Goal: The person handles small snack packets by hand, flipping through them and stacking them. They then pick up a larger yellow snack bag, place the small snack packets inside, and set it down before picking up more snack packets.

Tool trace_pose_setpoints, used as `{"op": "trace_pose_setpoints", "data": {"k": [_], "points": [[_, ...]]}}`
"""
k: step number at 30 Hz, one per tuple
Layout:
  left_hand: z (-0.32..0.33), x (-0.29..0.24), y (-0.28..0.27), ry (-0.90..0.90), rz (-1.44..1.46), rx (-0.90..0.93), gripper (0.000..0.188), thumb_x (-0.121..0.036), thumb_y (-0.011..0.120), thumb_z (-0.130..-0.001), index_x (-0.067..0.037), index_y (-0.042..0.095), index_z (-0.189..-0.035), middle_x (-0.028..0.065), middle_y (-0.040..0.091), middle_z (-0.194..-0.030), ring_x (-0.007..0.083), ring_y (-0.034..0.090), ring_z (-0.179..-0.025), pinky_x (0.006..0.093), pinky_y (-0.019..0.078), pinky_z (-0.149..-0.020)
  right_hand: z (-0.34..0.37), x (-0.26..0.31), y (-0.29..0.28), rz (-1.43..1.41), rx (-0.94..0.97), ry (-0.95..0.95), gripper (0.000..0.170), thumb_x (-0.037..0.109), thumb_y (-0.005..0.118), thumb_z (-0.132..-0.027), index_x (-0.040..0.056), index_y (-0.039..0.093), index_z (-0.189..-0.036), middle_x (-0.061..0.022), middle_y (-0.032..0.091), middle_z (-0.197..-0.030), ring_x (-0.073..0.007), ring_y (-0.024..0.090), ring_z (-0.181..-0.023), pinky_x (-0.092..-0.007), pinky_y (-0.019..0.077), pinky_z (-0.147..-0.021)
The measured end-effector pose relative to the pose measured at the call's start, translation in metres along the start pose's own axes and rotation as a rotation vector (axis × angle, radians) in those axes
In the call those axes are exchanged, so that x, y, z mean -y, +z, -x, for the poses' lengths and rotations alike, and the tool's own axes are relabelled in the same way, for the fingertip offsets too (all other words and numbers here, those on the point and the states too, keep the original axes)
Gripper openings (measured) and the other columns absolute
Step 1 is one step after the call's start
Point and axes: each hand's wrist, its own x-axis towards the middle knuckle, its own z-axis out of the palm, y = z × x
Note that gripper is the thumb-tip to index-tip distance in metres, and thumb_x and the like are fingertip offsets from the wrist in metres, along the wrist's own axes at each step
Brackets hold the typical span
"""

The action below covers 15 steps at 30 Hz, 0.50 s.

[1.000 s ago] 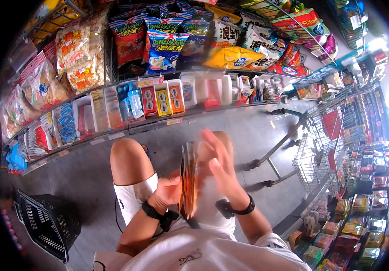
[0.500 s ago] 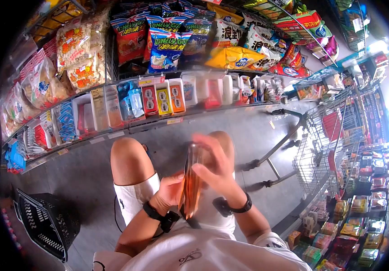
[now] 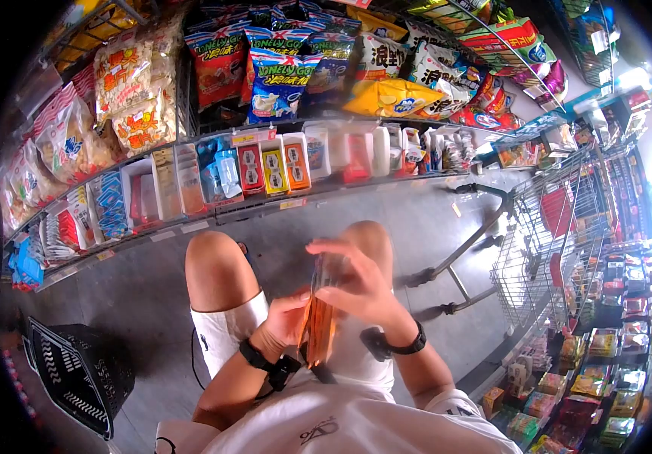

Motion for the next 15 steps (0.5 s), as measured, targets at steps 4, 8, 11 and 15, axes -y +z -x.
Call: {"op": "trace_pose_setpoints", "data": {"k": [4,8,11,15], "points": [[0.001,-0.005,-0.002,0.1,0.092,0.004,0.052,-0.035,0.05,-0.1,-0.004,0.043,-0.141,0.0136,0.058,-0.131,0.0286,0.059,-0.118,0.0455,0.0471,-0.1,-0.001,0.004,-0.001,0.127,-0.051,-0.103,0.124,0.039,0.089,-0.069,0.0007,0.009,-0.157,-0.0193,0.012,-0.164,-0.0306,0.015,-0.151,-0.0418,0.0184,-0.12],[-0.001,-0.015,-0.003,0.206,0.282,0.035,0.048,-0.029,0.048,-0.102,-0.005,0.042,-0.144,0.0126,0.055,-0.138,0.0296,0.057,-0.123,0.0486,0.0468,-0.103,0.009,0.012,0.011,0.377,0.114,-0.205,0.144,0.059,0.09,-0.053,-0.0004,0.009,-0.156,-0.0241,0.012,-0.162,-0.0376,0.015,-0.151,-0.0486,0.0158,-0.12],[0.003,-0.012,0.002,0.217,0.331,-0.049,0.051,-0.028,0.05,-0.101,-0.007,0.04,-0.146,0.0149,0.054,-0.138,0.0336,0.059,-0.12,0.051,0.0495,-0.101,0.013,0.023,0.024,0.509,0.141,-0.227,0.144,0.053,0.093,-0.051,0.0017,0.01,-0.157,-0.0258,0.011,-0.162,-0.0422,0.017,-0.149,-0.0506,0.0213,-0.119],[0.002,-0.01,0.012,0.212,0.058,-0.052,0.057,-0.03,0.054,-0.098,-0.009,0.038,-0.148,0.0128,0.054,-0.139,0.0318,0.058,-0.122,0.0509,0.05,-0.1,0.019,0.005,0.028,0.502,-0.029,-0.332,0.115,0.052,0.09,-0.059,0.0126,0.035,-0.152,-0.026,0.029,-0.151,-0.0452,0.03,-0.141,-0.0508,0.0318,-0.115]]}}
